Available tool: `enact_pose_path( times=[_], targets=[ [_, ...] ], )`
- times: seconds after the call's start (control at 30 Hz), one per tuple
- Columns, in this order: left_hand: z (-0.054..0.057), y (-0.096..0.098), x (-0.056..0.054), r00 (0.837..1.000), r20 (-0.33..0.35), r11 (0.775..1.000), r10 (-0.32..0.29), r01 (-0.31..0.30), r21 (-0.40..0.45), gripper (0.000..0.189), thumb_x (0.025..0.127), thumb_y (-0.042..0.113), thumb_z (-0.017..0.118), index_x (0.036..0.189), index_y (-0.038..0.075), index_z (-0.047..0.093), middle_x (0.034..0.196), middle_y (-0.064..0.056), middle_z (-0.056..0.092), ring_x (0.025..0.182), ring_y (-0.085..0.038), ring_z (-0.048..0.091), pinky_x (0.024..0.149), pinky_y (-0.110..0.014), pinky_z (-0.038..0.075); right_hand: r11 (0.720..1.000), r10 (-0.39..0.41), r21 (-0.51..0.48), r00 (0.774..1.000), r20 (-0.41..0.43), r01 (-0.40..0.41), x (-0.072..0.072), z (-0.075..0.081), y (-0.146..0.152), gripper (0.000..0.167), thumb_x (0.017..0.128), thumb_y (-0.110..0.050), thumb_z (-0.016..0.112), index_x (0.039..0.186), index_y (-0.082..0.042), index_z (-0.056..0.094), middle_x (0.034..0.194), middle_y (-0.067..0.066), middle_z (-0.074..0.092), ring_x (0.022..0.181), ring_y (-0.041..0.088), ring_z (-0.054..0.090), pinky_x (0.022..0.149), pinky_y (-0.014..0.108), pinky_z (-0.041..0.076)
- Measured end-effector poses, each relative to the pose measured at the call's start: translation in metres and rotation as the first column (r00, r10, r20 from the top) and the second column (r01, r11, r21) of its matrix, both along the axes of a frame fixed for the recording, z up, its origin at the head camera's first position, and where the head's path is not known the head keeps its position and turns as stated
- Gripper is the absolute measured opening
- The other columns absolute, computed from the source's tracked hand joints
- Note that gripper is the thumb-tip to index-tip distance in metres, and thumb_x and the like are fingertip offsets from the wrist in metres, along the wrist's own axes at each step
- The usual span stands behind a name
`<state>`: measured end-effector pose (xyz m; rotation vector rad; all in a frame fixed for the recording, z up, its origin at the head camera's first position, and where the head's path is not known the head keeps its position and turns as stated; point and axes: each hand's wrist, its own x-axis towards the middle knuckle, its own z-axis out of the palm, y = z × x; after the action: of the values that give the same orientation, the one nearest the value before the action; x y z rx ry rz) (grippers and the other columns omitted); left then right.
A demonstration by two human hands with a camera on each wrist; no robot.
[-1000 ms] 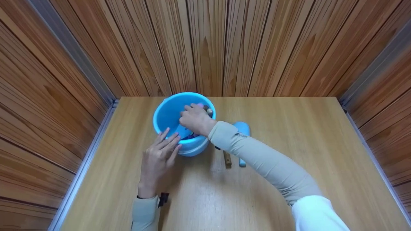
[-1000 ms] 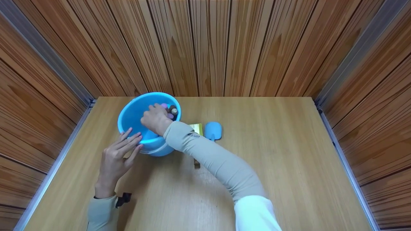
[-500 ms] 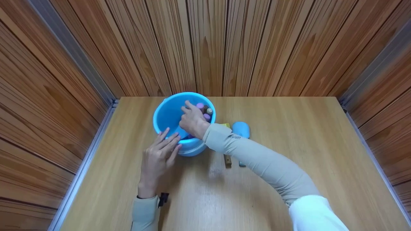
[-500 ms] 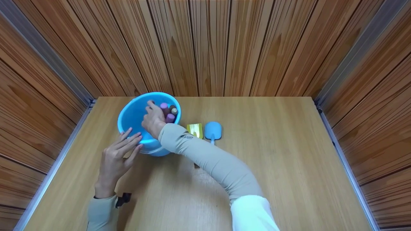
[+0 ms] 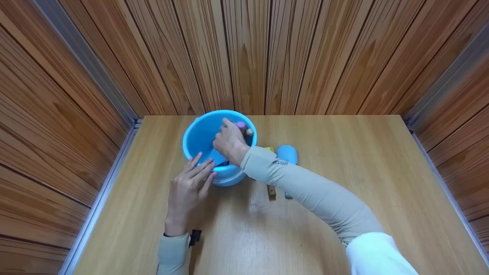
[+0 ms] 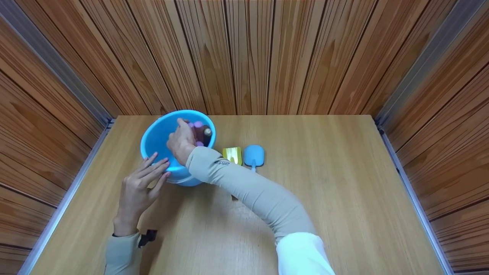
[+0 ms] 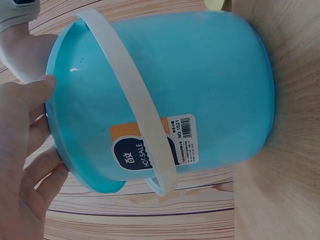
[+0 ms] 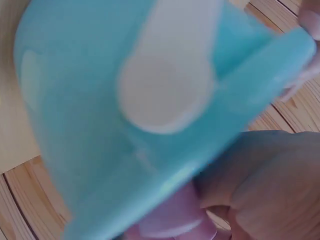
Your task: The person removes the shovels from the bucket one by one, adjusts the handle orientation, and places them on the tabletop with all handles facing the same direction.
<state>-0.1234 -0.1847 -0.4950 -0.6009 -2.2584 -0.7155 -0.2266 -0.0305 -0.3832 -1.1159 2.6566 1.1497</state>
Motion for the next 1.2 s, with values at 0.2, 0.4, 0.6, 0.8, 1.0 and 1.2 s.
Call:
enact_pose_path(
  times=[0.2, 0.4, 0.6, 0.8, 1.0, 1.2],
  targets=[
    [-0.001, -0.001, 0.001, 1.0, 0.015, 1.0, 0.011, -0.011, -0.005, 0.046, 0.09, 0.021, 0.088, 0.134, 0.013, 0.076, 0.135, 0.0, 0.074, 0.14, -0.029, 0.062, 0.114, -0.051, 0.05, 0.996, -0.005, -0.085, 1.0, -0.004, 0.004, 0.003, 0.018, 0.002, 0.056, 0.09, -0.056, 0.077, 0.137, -0.025, 0.071, 0.122, -0.001, 0.077, 0.112, 0.021, 0.066, 0.123, 0.047, 0.041],
    [0.001, 0.0, 0.001, 1.0, 0.018, 1.0, 0.013, -0.013, -0.008, 0.048, 0.088, 0.019, 0.089, 0.134, 0.014, 0.076, 0.134, -0.002, 0.075, 0.139, -0.03, 0.062, 0.114, -0.052, 0.05, 0.984, -0.031, -0.177, 0.999, -0.013, 0.028, 0.003, 0.031, 0.009, 0.038, 0.096, -0.042, 0.076, 0.129, -0.022, 0.077, 0.117, 0.002, 0.079, 0.111, 0.022, 0.068, 0.117, 0.047, 0.045],
    [0.001, 0.0, 0.002, 1.0, 0.027, 1.0, 0.016, -0.015, -0.006, 0.045, 0.089, 0.02, 0.088, 0.132, 0.012, 0.077, 0.134, -0.001, 0.075, 0.139, -0.031, 0.063, 0.114, -0.052, 0.05, 0.971, -0.037, -0.237, 0.999, -0.027, 0.03, 0.003, 0.04, 0.02, 0.034, 0.097, -0.036, 0.076, 0.127, -0.019, 0.078, 0.12, 0.006, 0.08, 0.12, 0.029, 0.072, 0.124, 0.054, 0.042],
    [0.001, 0.0, 0.002, 0.999, 0.04, 1.0, 0.01, -0.01, 0.006, 0.046, 0.09, 0.019, 0.088, 0.134, 0.013, 0.076, 0.135, -0.001, 0.075, 0.14, -0.031, 0.062, 0.114, -0.052, 0.05, 0.969, -0.041, -0.247, 0.994, -0.101, 0.015, 0.005, 0.049, 0.034, 0.027, 0.1, -0.034, 0.075, 0.118, -0.015, 0.08, 0.11, 0.009, 0.081, 0.108, 0.031, 0.075, 0.114, 0.053, 0.053],
    [0.002, 0.0, 0.003, 0.999, 0.04, 1.0, 0.006, -0.006, 0.002, 0.049, 0.088, 0.018, 0.09, 0.135, 0.015, 0.075, 0.136, 0.002, 0.074, 0.143, -0.026, 0.059, 0.116, -0.05, 0.049, 0.967, -0.052, -0.253, 0.991, -0.126, 0.019, 0.004, 0.055, 0.05, 0.027, 0.098, -0.03, 0.078, 0.117, -0.011, 0.08, 0.109, 0.012, 0.08, 0.103, 0.032, 0.076, 0.107, 0.053, 0.058],
    [0.004, -0.001, 0.004, 0.999, 0.053, 1.0, 0.004, -0.005, 0.001, 0.047, 0.091, 0.021, 0.088, 0.136, 0.017, 0.075, 0.136, 0.002, 0.074, 0.14, -0.025, 0.063, 0.113, -0.051, 0.052, 0.942, -0.071, -0.332, 0.994, -0.083, 0.04, 0.004, 0.062, 0.071, 0.035, 0.097, -0.036, 0.078, 0.122, -0.01, 0.08, 0.112, 0.013, 0.079, 0.102, 0.034, 0.074, 0.105, 0.057, 0.059]
  ],
)
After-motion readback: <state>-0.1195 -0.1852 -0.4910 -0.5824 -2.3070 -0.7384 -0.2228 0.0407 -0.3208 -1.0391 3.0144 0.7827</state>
